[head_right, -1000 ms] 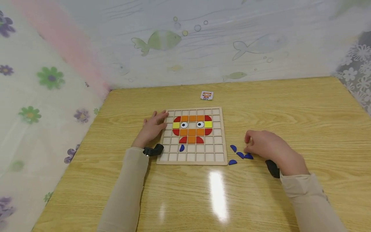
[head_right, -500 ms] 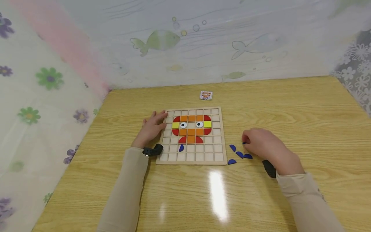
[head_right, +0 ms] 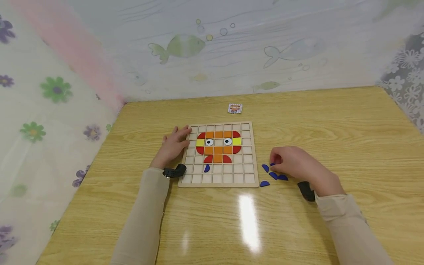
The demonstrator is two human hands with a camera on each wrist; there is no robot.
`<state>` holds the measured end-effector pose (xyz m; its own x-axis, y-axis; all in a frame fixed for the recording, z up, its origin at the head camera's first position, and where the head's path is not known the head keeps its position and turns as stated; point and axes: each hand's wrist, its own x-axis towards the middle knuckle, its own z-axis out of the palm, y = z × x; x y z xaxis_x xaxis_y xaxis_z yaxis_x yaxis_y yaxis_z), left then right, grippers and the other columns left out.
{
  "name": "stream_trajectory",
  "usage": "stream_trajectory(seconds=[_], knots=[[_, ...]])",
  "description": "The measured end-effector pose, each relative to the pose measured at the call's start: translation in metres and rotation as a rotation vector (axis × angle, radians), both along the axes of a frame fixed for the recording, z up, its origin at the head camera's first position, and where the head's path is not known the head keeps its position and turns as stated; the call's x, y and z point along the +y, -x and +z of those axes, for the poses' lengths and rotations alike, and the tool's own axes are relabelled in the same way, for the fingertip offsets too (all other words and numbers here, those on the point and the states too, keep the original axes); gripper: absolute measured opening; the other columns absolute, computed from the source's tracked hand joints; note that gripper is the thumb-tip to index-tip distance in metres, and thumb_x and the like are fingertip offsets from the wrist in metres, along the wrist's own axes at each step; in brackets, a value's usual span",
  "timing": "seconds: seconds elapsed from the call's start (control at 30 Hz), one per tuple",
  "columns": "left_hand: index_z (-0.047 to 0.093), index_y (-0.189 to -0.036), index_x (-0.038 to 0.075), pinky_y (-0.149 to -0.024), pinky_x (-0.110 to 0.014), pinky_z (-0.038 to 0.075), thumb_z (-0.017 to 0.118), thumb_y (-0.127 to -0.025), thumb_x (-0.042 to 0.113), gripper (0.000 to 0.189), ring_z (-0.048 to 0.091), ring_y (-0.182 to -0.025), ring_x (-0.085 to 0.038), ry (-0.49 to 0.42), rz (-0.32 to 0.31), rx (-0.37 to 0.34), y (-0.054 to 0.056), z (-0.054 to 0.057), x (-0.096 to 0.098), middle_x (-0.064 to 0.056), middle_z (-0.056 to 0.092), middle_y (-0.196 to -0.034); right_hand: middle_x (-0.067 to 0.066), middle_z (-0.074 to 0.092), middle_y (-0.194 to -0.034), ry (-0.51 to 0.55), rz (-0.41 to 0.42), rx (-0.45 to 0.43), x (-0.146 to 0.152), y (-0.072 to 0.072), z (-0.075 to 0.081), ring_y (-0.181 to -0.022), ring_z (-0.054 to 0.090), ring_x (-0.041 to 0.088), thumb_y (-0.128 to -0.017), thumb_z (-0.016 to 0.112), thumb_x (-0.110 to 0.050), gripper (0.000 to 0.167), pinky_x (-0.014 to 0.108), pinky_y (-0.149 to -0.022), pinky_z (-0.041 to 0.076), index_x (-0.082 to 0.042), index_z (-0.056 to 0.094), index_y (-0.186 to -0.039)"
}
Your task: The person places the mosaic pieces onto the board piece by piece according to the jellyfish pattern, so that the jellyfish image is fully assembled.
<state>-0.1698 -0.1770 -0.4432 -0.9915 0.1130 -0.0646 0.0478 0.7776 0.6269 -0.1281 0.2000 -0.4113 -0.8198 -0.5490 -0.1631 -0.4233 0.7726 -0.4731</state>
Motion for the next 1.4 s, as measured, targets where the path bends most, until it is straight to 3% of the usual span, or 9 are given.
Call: stream_trajectory(seconds=[0.3,0.43,0.9,1.4], knots=[[0.042,-0.135,0.021,-0.100,-0.052,-0.013,0.048,-0.091,0.023,0.044,0.002,-0.135,-0.020,-0.003,-0.003,0.003,0.001,0.001,0.000,0.008,0.026,-0.144,-0.007,0.059,-0.082,0.047,-0.033,0.123,-0.016,0.004,0.000,-0.074,0.053,0.011,-0.084,0.061,-0.020,0.009,0.033,-0.068,0.044,-0.017,0.065,-0.092],[0.042,-0.135,0.022,-0.100,-0.052,-0.013,0.048,-0.092,0.024,0.044,0.001,-0.135,-0.020,-0.003,-0.002,0.006,0.001,0.001,-0.001,0.009,0.026,-0.144,-0.008,0.060,-0.081,0.056,-0.046,0.115,-0.029,0.004,0.002,-0.073,0.052,0.010,-0.084,0.062,-0.024,0.009,0.032,-0.067,0.043,-0.019,0.065,-0.091],[0.041,-0.135,0.023,-0.100,-0.051,-0.012,0.048,-0.092,0.024,0.044,0.001,-0.136,-0.019,0.008,0.005,-0.013,0.001,-0.002,-0.002,0.009,0.024,-0.145,-0.008,0.062,-0.085,0.109,0.047,0.060,-0.080,0.001,0.004,-0.077,0.053,0.010,-0.083,0.063,-0.021,0.010,0.031,-0.073,0.044,-0.017,0.067,-0.092],[0.041,-0.135,0.022,-0.100,-0.050,-0.013,0.048,-0.091,0.024,0.044,0.005,-0.135,-0.014,-0.005,0.008,-0.009,0.001,-0.001,0.000,0.010,0.025,-0.144,-0.009,0.061,-0.086,0.110,0.168,0.089,-0.113,-0.001,0.001,-0.079,0.054,0.010,-0.083,0.063,-0.020,0.009,0.032,-0.075,0.044,-0.017,0.068,-0.090]])
